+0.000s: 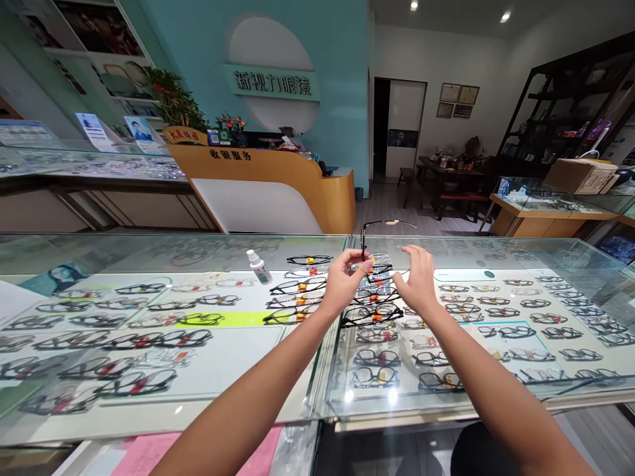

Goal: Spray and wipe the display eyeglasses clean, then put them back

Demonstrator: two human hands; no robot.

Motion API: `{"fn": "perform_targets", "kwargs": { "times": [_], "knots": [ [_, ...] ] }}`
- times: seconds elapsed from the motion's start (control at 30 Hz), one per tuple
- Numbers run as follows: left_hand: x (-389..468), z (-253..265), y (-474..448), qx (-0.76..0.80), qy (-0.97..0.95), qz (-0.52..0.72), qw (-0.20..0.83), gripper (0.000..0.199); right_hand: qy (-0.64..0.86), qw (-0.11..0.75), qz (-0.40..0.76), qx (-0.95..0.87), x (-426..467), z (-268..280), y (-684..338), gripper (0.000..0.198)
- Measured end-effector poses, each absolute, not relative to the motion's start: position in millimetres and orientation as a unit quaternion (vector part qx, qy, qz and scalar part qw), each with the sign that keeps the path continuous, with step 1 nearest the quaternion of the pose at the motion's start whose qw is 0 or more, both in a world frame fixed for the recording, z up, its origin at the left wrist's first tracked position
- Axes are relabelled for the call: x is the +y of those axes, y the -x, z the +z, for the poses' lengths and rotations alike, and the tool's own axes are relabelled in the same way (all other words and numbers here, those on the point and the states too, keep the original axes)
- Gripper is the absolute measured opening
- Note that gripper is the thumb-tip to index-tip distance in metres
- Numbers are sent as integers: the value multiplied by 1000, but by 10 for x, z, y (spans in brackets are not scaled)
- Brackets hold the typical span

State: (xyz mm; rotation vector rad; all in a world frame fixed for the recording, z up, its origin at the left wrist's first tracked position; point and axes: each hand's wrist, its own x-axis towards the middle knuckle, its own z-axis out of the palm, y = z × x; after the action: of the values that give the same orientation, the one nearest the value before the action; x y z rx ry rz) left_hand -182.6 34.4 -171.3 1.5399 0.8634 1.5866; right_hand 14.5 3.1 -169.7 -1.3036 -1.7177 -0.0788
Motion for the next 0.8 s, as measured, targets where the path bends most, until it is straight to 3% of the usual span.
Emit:
{"fn": "perform_targets", "kwargs": {
  "times": [0.2, 0.47, 0.57, 0.67, 0.73, 0.8],
  "knots": [
    [299, -1707, 1816, 308, -652, 573, 390, 29, 391, 457, 43, -798, -91, -1649, 8, 48],
    [214, -1683, 1794, 282, -683, 539, 403, 34, 408, 467, 109, -777, -74, -1747, 63, 45],
    [282, -1626, 1858, 314, -644, 612, 336, 30, 411, 477, 97, -771, -60, -1707, 13, 43],
    [443, -1508, 2047, 426, -545, 692, 207, 15, 416, 493, 86, -759, -32, -1676, -53, 40],
    [555, -1424, 2221, 535, -482, 684, 118, 7, 420, 499, 83, -754, -3, -1674, -92, 40],
    [640, -1368, 2391, 644, -433, 628, 63, 18, 423, 495, 82, -754, 25, -1681, -119, 42]
  ]
}}
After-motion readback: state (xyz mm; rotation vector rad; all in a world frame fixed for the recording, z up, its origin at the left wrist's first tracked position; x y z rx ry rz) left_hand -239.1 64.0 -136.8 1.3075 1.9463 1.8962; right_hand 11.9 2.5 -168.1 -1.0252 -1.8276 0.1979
